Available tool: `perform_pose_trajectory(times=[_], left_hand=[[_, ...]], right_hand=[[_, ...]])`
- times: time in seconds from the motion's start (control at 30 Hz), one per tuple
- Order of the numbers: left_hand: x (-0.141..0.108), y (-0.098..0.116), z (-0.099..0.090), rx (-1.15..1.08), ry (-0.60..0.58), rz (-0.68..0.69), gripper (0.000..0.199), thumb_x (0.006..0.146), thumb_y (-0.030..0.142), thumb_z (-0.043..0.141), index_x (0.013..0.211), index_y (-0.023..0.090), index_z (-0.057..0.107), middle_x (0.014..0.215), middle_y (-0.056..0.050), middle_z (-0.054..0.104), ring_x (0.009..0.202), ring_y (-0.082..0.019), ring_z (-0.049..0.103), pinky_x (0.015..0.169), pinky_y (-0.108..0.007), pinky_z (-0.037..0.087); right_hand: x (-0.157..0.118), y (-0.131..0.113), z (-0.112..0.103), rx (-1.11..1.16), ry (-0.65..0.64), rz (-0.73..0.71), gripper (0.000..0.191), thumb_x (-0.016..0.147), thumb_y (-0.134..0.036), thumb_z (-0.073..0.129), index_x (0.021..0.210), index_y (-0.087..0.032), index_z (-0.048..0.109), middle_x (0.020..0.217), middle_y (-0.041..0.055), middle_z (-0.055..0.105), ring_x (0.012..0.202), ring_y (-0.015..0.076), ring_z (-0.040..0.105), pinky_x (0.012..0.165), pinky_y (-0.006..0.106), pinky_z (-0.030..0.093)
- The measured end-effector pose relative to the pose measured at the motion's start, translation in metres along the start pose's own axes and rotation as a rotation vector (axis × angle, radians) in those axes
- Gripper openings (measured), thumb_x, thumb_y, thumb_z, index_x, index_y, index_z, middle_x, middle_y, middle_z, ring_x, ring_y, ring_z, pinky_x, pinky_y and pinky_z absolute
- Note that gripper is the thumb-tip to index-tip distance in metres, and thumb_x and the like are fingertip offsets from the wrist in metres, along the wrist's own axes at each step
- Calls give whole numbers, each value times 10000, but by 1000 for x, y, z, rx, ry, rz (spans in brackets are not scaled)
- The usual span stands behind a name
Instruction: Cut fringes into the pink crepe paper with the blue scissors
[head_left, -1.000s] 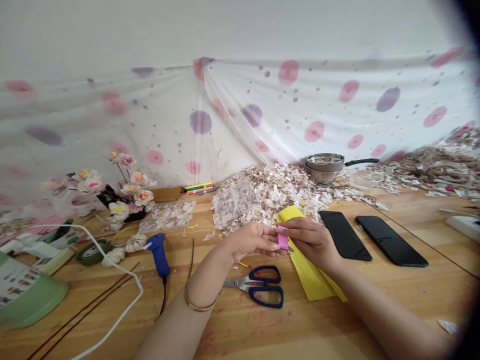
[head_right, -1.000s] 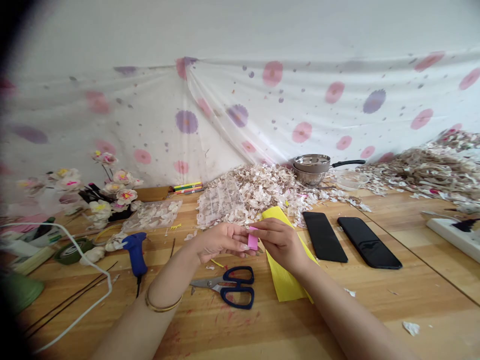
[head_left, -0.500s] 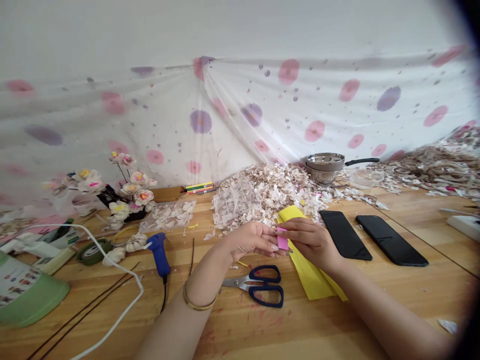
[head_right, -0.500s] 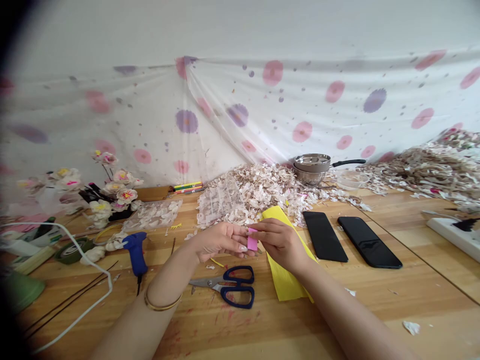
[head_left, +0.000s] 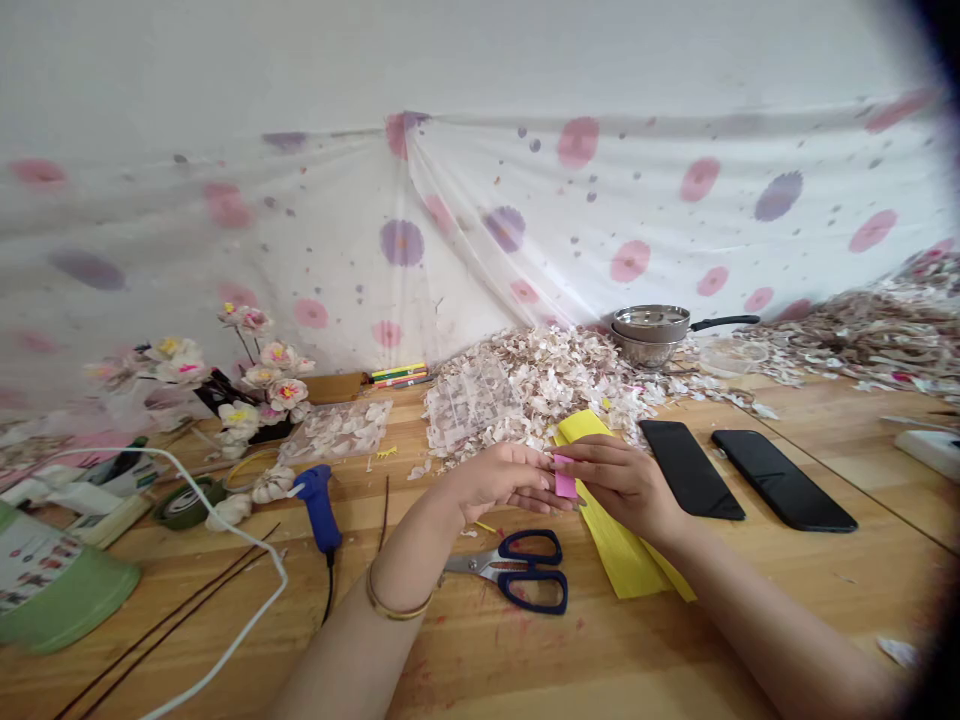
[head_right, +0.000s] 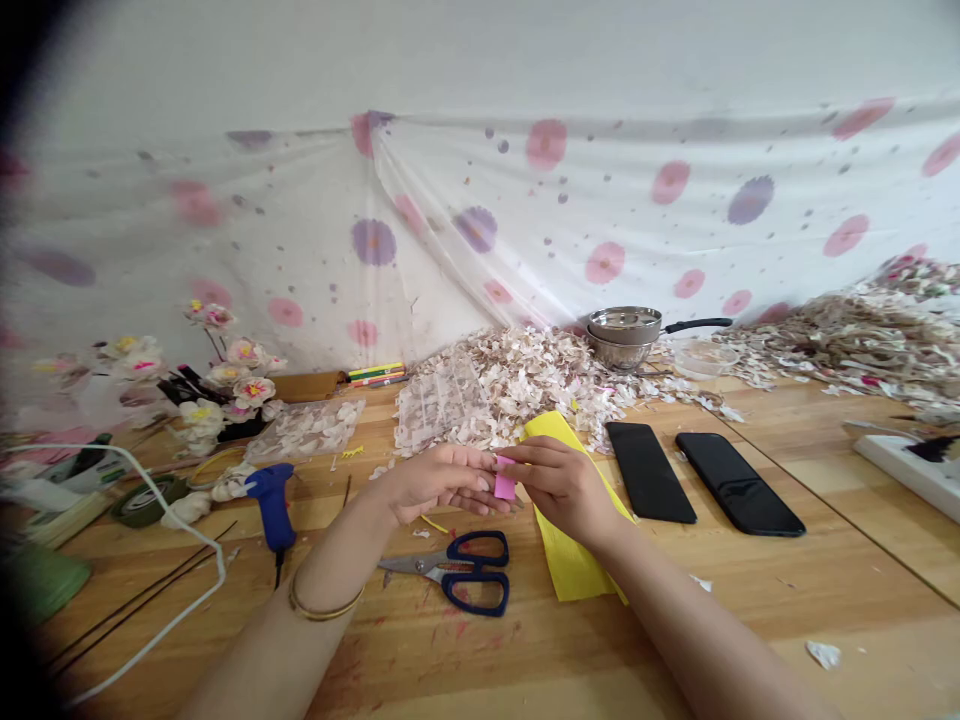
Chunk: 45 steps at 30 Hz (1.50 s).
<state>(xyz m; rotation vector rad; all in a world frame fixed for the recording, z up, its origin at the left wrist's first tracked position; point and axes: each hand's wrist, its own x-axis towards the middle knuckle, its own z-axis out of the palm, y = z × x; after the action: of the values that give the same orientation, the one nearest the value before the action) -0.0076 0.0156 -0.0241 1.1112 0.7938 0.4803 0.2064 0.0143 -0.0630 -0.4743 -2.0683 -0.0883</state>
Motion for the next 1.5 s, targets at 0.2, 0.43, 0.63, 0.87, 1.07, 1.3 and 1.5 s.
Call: perform_pose_trajectory(times=[0.2,0.43,0.63,0.87,1.07,1.3,1.5], left_hand=[[-3,1,1,16,-27,24,380,693,318,834,1007,126,743,942,-109,784,861,-187,739,807,-277,518],[3,-2,4,38,11,60,456,572,322,926,953,131,764,907,-67,763,827,-154,698,766,-257,503],[5,-2,3,54,17,41,469,544,326,938,933,130,763,877,-54,759,805,-149,695,738,-253,489],[2,1,-1,93,4,35,462,521,357,936,887,132,767,817,-49,756,769,-149,691,750,-264,488],[3,-2,-3,164,-14,53,353,603,302,866,909,154,769,843,-29,756,746,-130,669,773,-273,486],[14,-14,-4,217,-72,6,290,541,244,868,790,153,749,783,-18,744,767,-172,681,838,-335,500],[8,-8,0,264,-67,12,269,548,224,847,793,153,760,783,-14,748,782,-175,685,839,-319,507]], right_hand=[[-1,1,0,-9,3,-31,323,928,-58,546,1121,-234,736,995,91,797,914,213,736,772,350,630],[-1,0,0,2,3,-19,337,923,-54,551,1134,-244,731,1020,82,796,919,209,734,786,352,630],[-2,0,2,23,11,-1,337,921,-63,563,1155,-248,721,1015,78,795,925,212,734,794,357,624],[-2,-7,-3,234,14,229,293,938,-123,565,1159,-251,709,1063,77,778,989,205,713,866,350,567],[-1,-7,-1,503,-83,765,383,960,-539,536,894,-188,673,783,47,682,722,175,627,572,265,457],[-1,-8,6,809,-413,863,527,874,-660,600,686,-168,583,589,-22,499,540,102,420,504,251,290],[1,-12,6,910,-362,901,526,861,-643,623,643,-166,591,544,-14,523,487,94,397,470,255,271]])
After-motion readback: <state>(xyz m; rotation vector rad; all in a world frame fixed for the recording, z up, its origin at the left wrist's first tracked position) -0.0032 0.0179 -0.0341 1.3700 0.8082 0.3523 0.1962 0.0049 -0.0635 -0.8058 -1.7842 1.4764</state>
